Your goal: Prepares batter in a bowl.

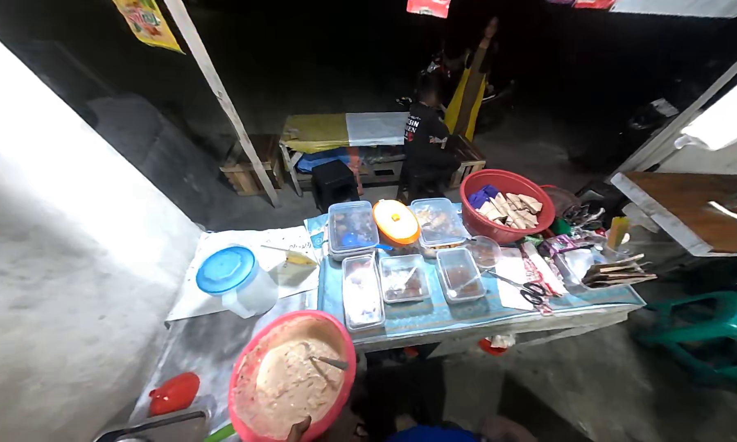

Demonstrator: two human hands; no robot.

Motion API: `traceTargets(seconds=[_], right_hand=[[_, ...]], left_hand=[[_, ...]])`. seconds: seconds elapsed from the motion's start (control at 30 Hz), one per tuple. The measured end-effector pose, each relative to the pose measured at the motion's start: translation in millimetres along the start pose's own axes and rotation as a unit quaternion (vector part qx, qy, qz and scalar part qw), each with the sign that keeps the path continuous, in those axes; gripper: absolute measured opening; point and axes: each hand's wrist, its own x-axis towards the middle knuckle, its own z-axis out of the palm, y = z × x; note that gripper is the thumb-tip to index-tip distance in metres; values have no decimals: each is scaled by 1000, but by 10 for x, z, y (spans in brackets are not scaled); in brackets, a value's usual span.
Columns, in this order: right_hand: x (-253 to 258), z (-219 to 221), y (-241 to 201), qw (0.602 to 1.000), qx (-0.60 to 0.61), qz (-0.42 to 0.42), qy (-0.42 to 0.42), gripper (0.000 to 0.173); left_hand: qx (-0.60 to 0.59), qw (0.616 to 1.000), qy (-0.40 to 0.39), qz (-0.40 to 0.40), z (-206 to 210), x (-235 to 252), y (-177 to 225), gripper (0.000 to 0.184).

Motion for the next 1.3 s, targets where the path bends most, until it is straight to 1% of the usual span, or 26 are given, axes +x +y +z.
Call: traceTargets(seconds=[0.03,0.07,0.1,0.13,0.2,0.27,0.3,0.33,0.4,0.47,0.6,0.7,0.77,0.8,0.83,0.9,0.93,0.97,1.0,1.03,1.07,1.1,1.13,1.17,1.23,1.3], right_hand=[[107,-127,-155,999,-33,10,26,54],[88,-246,-368,995,-58,-29,81,54],[-8,-338,-619,982,-66,-89,154,52],[-128,-399,-885,960,-57,-157,225,47],[-421,-432,-1415,898,-12,-291,330,40],[-697,-359,-1862,826,4,-412,384,34],[-804,-313,-2031,800,-19,-452,393,31],[-898,-270,-2156,785,-65,-473,394,30],[-1029,-198,-2314,774,-178,-465,392,36],[-1095,-120,-2368,779,-232,-432,391,41],[-1226,-132,-2384,811,-233,-340,415,36],[-1274,-241,-2378,801,-207,-308,470,39],[-1376,-333,-2379,809,-211,-294,463,38],[-1431,-369,-2361,803,-219,-304,464,36],[-1484,-394,-2332,787,-226,-323,474,32],[-1574,-426,-2253,744,-236,-357,513,26],[-1607,-450,-2218,730,-235,-361,530,24],[-1638,-479,-2191,730,-232,-351,539,23],[-1671,-512,-2175,745,-230,-327,535,23],[-1705,-554,-2176,774,-231,-288,514,24],[-1742,-599,-2200,812,-229,-245,478,27],[-1752,-636,-2233,841,-222,-214,445,29],[-1736,-658,-2271,857,-212,-203,423,31],[-1711,-665,-2313,862,-198,-210,417,31],[-1620,-670,-2394,846,-163,-271,430,31],[-1580,-690,-2476,830,-161,-335,416,26]], left_hand=[[8,1000,-9,-4,37,-104,-1,15],[12,1000,-22,-9,71,-211,-5,16],[20,999,-31,-12,109,-309,-18,15],[29,999,-39,-13,152,-403,-40,14],[35,998,-51,-18,245,-562,-114,12],[35,997,-60,-30,331,-650,-210,13],[39,996,-70,-33,376,-674,-243,16],[47,995,-83,-35,434,-709,-259,17],[67,991,-108,-37,575,-788,-245,21],[90,988,-123,-40,697,-875,-220,21],[113,977,-178,-40,854,-1005,-201,19],[123,970,-209,-27,921,-1060,-236,18],[128,967,-221,-24,952,-1092,-261,19],[129,966,-225,-25,961,-1101,-275,19],[131,964,-229,-25,972,-1102,-287,19],[133,963,-233,-24,991,-1097,-308,18],[131,963,-235,-25,1002,-1095,-314,19],[129,963,-235,-26,1013,-1095,-318,20],[129,964,-232,-28,1026,-1097,-322,21],[133,964,-229,-29,1041,-1106,-324,22],[142,964,-225,-27,1058,-1120,-325,21],[151,962,-225,-29,1063,-1134,-325,21],[161,959,-229,-33,1058,-1143,-327,20],[171,956,-236,-39,1048,-1154,-323,18],[183,948,-257,-52,1011,-1166,-308,15],[192,939,-278,-71,968,-1175,-273,14]])
